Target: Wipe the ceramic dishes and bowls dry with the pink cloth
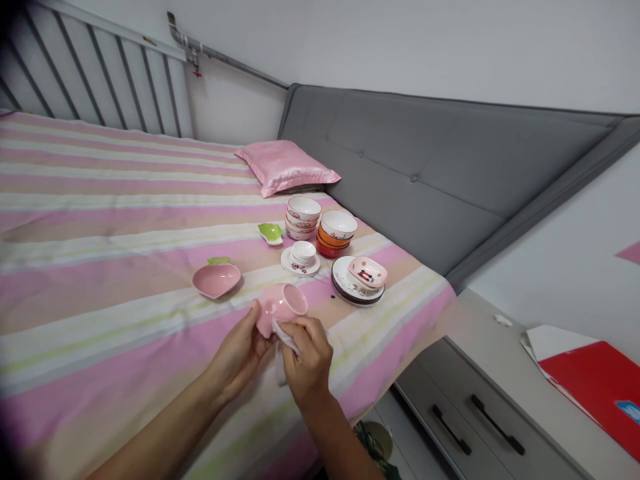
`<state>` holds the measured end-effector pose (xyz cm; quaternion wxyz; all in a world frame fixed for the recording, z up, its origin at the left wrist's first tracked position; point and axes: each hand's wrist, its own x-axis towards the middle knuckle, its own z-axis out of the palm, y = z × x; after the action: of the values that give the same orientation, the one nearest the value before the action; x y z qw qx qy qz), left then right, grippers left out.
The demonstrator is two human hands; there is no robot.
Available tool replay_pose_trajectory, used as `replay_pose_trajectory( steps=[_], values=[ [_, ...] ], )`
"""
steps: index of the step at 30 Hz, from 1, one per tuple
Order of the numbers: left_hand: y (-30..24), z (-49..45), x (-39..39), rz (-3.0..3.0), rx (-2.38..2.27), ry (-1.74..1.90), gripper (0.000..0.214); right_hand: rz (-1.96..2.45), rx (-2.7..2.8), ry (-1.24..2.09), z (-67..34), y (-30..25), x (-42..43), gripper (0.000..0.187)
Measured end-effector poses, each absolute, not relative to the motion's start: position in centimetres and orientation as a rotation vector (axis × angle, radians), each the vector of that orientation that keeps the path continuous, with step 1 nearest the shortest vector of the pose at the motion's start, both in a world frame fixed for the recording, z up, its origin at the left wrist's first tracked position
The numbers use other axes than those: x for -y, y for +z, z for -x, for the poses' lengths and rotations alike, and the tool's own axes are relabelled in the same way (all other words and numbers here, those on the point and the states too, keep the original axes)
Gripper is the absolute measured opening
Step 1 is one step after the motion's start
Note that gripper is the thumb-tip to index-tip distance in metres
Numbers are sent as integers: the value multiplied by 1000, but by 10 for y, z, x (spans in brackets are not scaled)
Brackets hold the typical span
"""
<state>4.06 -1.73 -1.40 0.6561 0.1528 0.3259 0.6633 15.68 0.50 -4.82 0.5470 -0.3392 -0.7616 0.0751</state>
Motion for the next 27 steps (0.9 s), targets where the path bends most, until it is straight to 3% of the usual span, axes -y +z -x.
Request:
replay_pose_trajectory(
  steps=[6,16,27],
  values=[
    [-14,-50,26,-679,-833,1459,37,822,1764,154,-159,-39,-6,24],
    [-35,-48,20,-1407,-1034,1317,30,885,1719,115,-167,-34,-10,18],
    [-36,-45,16,-1609,-1173,1214,40,995,1661,150,-169,-25,-14,11]
  ],
)
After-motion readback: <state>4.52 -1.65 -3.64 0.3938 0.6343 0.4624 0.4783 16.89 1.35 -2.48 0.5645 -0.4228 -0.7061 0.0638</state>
